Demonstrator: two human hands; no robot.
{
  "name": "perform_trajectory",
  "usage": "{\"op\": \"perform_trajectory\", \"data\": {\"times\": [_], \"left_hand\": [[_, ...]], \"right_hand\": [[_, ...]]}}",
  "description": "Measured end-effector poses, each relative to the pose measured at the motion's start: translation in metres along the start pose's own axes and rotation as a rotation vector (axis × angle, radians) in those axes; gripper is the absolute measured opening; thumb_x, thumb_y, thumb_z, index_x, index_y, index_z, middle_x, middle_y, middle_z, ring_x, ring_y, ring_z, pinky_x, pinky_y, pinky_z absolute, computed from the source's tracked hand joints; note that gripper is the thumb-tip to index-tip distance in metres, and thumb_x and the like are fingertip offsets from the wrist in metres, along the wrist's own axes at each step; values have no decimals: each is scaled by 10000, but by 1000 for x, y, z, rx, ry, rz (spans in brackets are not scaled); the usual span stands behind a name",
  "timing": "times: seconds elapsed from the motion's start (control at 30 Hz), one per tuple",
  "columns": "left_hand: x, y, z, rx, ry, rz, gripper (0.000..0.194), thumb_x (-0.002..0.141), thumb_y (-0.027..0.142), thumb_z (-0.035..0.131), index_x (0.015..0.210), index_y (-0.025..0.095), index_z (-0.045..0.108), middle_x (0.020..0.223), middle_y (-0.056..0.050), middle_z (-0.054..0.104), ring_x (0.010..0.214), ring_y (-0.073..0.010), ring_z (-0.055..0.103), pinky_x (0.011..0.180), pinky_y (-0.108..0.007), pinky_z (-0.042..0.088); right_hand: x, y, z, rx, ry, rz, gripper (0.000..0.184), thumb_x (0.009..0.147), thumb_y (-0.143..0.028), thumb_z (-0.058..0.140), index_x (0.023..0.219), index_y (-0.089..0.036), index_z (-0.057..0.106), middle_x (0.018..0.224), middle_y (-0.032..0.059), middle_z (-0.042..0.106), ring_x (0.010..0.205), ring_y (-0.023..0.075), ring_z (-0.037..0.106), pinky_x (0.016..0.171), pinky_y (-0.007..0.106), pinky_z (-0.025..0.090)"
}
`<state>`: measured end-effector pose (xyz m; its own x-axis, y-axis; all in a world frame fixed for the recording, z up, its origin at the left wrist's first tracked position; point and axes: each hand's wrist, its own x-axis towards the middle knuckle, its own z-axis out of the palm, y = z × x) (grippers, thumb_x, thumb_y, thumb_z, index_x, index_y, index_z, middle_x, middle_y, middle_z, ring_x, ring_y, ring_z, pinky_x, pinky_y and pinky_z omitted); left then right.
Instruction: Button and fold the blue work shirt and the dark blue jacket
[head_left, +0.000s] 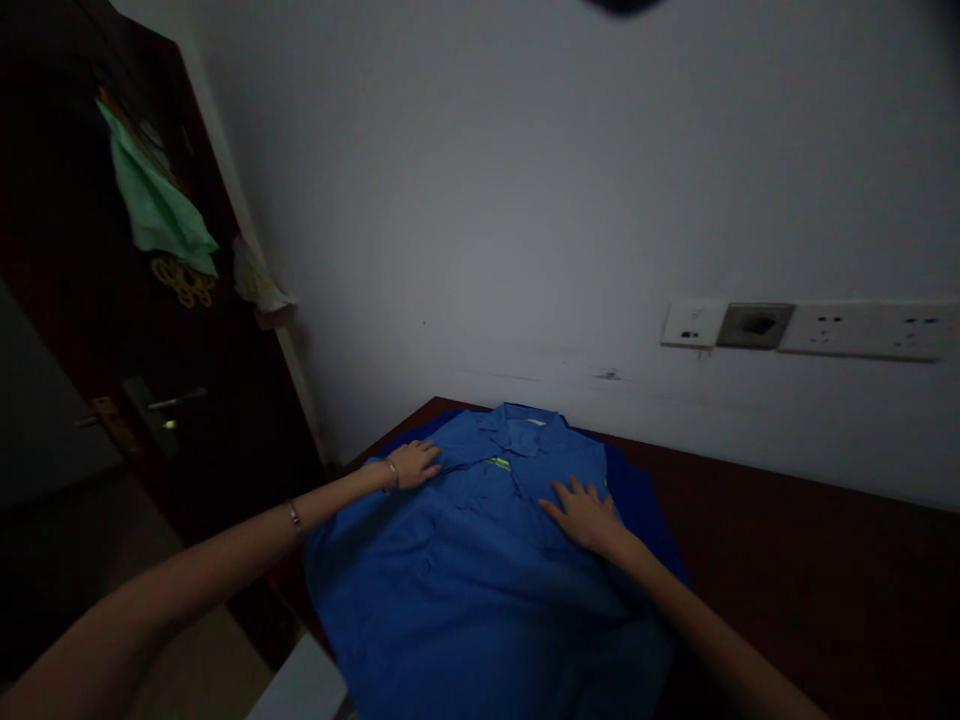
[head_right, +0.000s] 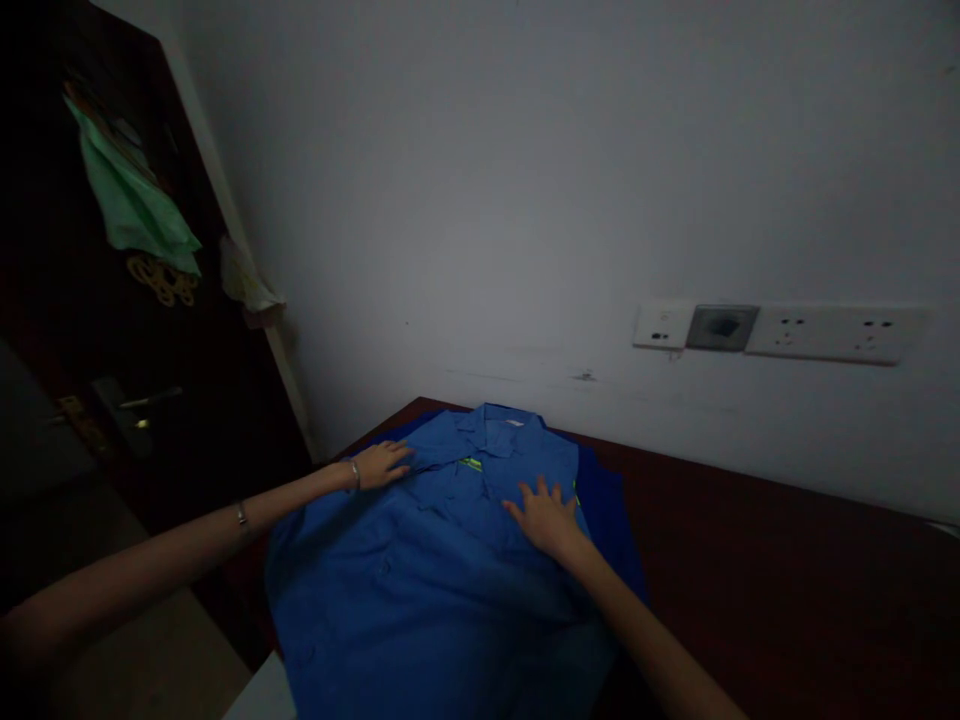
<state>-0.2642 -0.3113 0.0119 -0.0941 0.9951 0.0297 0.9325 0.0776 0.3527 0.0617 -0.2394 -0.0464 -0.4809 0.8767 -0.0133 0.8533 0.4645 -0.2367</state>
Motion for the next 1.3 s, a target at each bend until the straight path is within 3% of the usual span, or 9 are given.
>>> {"op": "perform_trajectory", "data": {"times": [0.1, 0.3, 0.47, 0.63, 0.87, 0.97, 1.07, 1.23, 1.3], "left_hand": [[30, 11, 29, 70, -84, 118, 473, 751, 484, 507, 1185, 297, 495, 1375, -50, 354, 1283, -281, 241, 1041, -437, 130], [71, 19, 77, -30, -144, 62, 589, 741, 515, 510, 1279, 297, 409, 1410, -73, 280, 1305, -328, 159, 1027, -514, 62], [85, 21, 92, -65, -67, 24, 576, 753, 489, 505, 1284, 291, 405, 1416, -66, 271, 1307, -321, 156, 1043, -481, 70], [90, 15, 102, -16, 52, 30, 481, 829, 432, 389, 1287, 287, 385, 1397, -45, 313, 1305, -279, 179, 1050, -465, 77], [96, 2, 101, -127, 177, 24, 396, 773, 409, 488, 1096, 192, 560, 1195, -88, 533, 1138, -218, 439, 1006, -302, 280], [100, 1, 95, -121, 173, 45, 374, 766, 426, 486, 1025, 182, 603, 1123, -92, 582, 1080, -226, 490, 968, -290, 325], [104, -2, 86, -82, 106, 63, 382, 781, 424, 451, 994, 156, 622, 1071, -106, 612, 1009, -231, 538, 902, -283, 377], [108, -10, 70, -3, -19, 176, 254, 694, 274, 539, 894, 172, 656, 979, -59, 653, 926, -206, 569, 837, -244, 396], [110, -11, 61, 3, -25, 159, 189, 668, 252, 545, 781, 164, 668, 859, -40, 671, 853, -197, 581, 797, -242, 405]], "right_hand": [[9, 7, 22, -64, -7, 86, 673, 810, -626, 245, 1347, -226, 319, 1416, 181, 212, 1270, 414, 162, 904, 660, 134], [31, 36, 30, -52, 66, 49, 613, 835, -589, 224, 1358, -273, 279, 1428, 133, 210, 1300, 332, 142, 978, 574, 107], [53, 53, 25, -39, 86, 5, 568, 854, -555, 223, 1349, -285, 299, 1426, 108, 232, 1302, 297, 168, 997, 541, 120], [65, 58, 26, -42, 178, -33, 504, 876, -479, 251, 1309, -259, 384, 1395, 101, 307, 1288, 272, 219, 1001, 511, 151], [63, 60, 28, 61, 273, -23, 420, 875, -348, 305, 1156, -163, 556, 1284, 99, 471, 1245, 232, 322, 1033, 446, 127], [65, 71, 18, 283, 352, -1, 432, 871, -349, 285, 1099, -144, 588, 1165, 98, 574, 1113, 225, 480, 1006, 400, 229], [70, 101, 7, 571, 481, 98, 479, 843, -392, 281, 988, -101, 633, 966, 106, 659, 904, 238, 591, 840, 338, 413], [72, 174, 7, 944, 662, 409, 334, 690, -335, 481, 829, -86, 656, 784, 91, 675, 777, 249, 615, 677, 314, 489], [70, 197, 12, 1182, 691, 449, 204, 614, -254, 553, 732, -109, 636, 641, 60, 650, 635, 211, 619, 575, 297, 510]]}}
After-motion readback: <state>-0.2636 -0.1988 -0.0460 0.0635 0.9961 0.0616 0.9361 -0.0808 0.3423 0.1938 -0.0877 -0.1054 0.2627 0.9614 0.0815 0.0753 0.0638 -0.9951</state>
